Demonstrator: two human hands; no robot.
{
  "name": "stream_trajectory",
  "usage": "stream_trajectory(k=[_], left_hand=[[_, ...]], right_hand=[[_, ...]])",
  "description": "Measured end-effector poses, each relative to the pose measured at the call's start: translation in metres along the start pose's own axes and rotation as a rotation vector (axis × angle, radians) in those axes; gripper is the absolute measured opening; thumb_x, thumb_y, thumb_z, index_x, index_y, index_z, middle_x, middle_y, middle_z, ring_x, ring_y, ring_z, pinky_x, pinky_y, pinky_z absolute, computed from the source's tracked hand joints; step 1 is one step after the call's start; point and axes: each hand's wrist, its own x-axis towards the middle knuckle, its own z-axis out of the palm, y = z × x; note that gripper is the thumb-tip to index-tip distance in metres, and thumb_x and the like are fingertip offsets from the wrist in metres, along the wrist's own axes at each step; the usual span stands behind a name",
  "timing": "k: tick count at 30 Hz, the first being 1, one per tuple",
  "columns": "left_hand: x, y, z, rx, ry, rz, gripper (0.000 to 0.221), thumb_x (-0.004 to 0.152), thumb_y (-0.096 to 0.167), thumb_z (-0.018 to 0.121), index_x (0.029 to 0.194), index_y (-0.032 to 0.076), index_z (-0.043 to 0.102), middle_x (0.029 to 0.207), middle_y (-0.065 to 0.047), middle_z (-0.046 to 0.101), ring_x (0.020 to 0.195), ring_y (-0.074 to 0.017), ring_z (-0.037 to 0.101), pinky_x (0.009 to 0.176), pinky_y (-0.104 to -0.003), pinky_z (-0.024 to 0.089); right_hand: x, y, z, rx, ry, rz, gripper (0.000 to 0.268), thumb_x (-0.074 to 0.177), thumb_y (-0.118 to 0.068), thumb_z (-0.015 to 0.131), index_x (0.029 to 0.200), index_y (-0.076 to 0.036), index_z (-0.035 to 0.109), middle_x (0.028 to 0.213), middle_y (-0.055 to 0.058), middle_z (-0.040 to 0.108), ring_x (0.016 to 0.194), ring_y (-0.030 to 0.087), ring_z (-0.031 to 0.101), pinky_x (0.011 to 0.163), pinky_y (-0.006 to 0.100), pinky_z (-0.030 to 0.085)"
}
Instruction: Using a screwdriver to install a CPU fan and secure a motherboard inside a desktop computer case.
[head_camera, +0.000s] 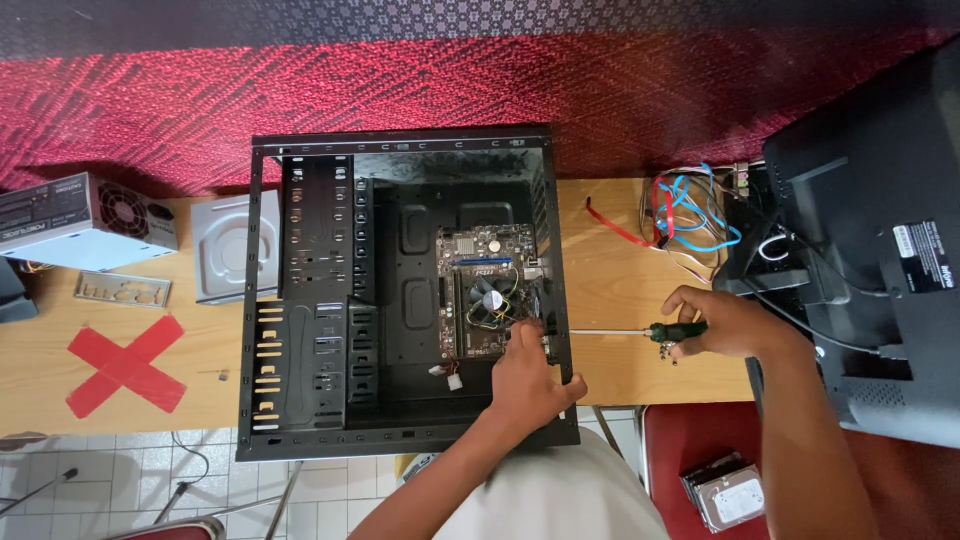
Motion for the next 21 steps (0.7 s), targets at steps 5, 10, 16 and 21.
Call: stream_trajectory(k=[5,10,16,21], left_hand=[[0.001,0.000,-0.001,-0.012,-0.016,-0.020,0.078,0.072,0.051,0.075,0.126,0.003,0.046,0.119,-0.010,0.049,0.103,-0.0355,0.059,0.067,-0.054,0.054],[0.000,0.001,-0.001,-0.012,-0.017,-0.013,0.075,0.071,0.049,0.077,0.122,0.004,0.045,0.115,-0.010,0.047,0.097,-0.0357,0.058,0.063,-0.054,0.051],[0.000,0.000,0.001,-0.007,0.022,0.012,0.075,0.070,0.049,0.076,0.122,0.004,0.046,0.115,-0.010,0.048,0.099,-0.0359,0.059,0.062,-0.054,0.053],[-0.001,0.000,-0.001,-0.002,0.004,0.012,0.078,0.073,0.050,0.076,0.127,0.004,0.044,0.118,-0.011,0.047,0.096,-0.0363,0.060,0.060,-0.054,0.054]], right_hand=[[0.006,0.012,0.002,0.150,-0.033,-0.031,0.047,0.074,-0.024,0.094,0.115,-0.019,0.071,0.101,0.001,0.075,0.100,0.013,0.066,0.086,0.026,0.044],[0.000,0.011,-0.002,0.242,-0.076,-0.070,0.022,0.090,-0.027,0.077,0.103,-0.012,0.072,0.101,0.001,0.085,0.093,0.011,0.070,0.081,0.026,0.047],[0.000,0.009,0.000,0.111,-0.155,-0.069,0.026,0.095,-0.041,0.065,0.105,-0.017,0.066,0.108,-0.006,0.087,0.098,0.008,0.068,0.088,0.025,0.045],[-0.010,-0.005,-0.004,0.127,-0.088,0.021,0.059,0.069,-0.026,0.097,0.121,-0.021,0.068,0.118,-0.003,0.069,0.109,0.012,0.064,0.095,0.026,0.044]])
